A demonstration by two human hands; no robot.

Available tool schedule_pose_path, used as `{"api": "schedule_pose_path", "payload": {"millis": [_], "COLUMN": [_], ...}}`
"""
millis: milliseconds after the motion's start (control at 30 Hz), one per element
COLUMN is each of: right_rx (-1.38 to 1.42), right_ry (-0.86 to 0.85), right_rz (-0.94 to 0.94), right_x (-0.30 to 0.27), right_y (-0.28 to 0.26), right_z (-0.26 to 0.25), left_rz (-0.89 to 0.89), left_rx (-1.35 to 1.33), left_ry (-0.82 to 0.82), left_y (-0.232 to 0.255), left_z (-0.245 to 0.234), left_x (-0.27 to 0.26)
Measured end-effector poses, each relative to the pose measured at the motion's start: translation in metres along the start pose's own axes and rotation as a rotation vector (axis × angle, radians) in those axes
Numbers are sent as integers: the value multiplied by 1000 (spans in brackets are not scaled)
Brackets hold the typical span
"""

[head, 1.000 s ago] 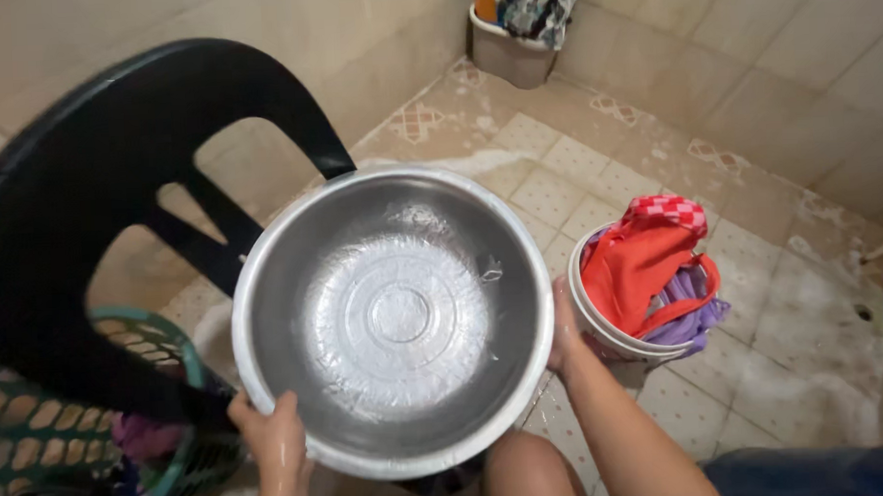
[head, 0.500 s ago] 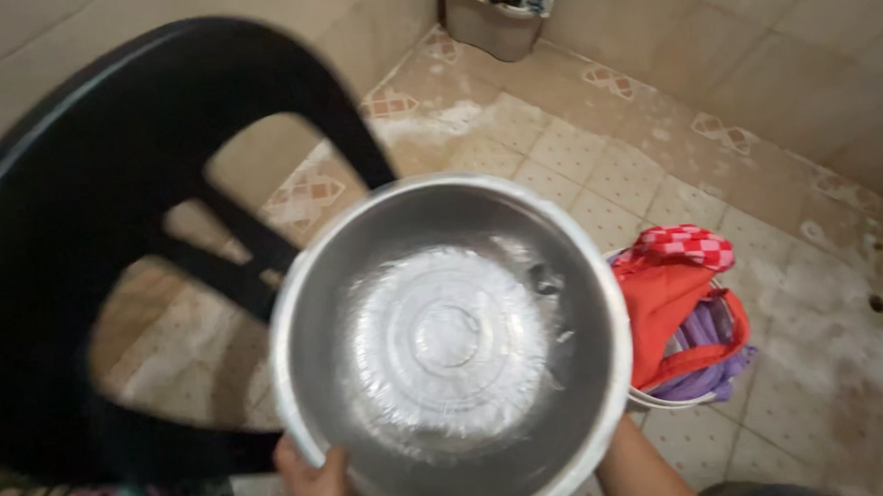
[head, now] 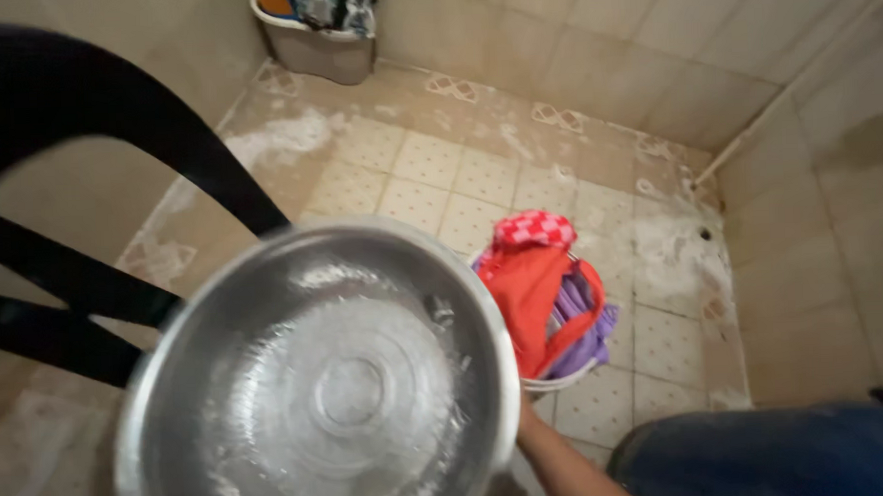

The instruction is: The person hand-washes a purple patterned cloth, then a red-and-white checkered bag, and finally a purple backpack in a metal basin filled with soapy water. They rinse the basin, add fresh water from a blue drum using a pink scoop, and continue scrubbing and rinsing each item before placing them aside.

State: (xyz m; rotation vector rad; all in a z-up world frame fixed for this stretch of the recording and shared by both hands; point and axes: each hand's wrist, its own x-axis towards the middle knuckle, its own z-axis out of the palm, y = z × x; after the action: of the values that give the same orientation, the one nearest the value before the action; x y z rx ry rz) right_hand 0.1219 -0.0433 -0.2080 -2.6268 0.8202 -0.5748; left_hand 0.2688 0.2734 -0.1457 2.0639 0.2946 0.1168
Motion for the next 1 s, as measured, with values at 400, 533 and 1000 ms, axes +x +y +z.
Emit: {"api": "schedule_pose_path", "payload": {"millis": [400,533,1000], "right_rx": [-255,-308,-368], "right_ry": [-563,-615,-697], "right_rz": [-71,-122,337], "right_x": [-16,-38,-146], "right_y": [149,165,187], "right_z": [32,24,-74], "left_rz": [584,647,663], "left_rx": [586,488,477], "left_ry": [-758,-752,-978], "left_y": [190,186,190], "left_z": [92,82,31], "left_x": [-163,-169,-187]}}
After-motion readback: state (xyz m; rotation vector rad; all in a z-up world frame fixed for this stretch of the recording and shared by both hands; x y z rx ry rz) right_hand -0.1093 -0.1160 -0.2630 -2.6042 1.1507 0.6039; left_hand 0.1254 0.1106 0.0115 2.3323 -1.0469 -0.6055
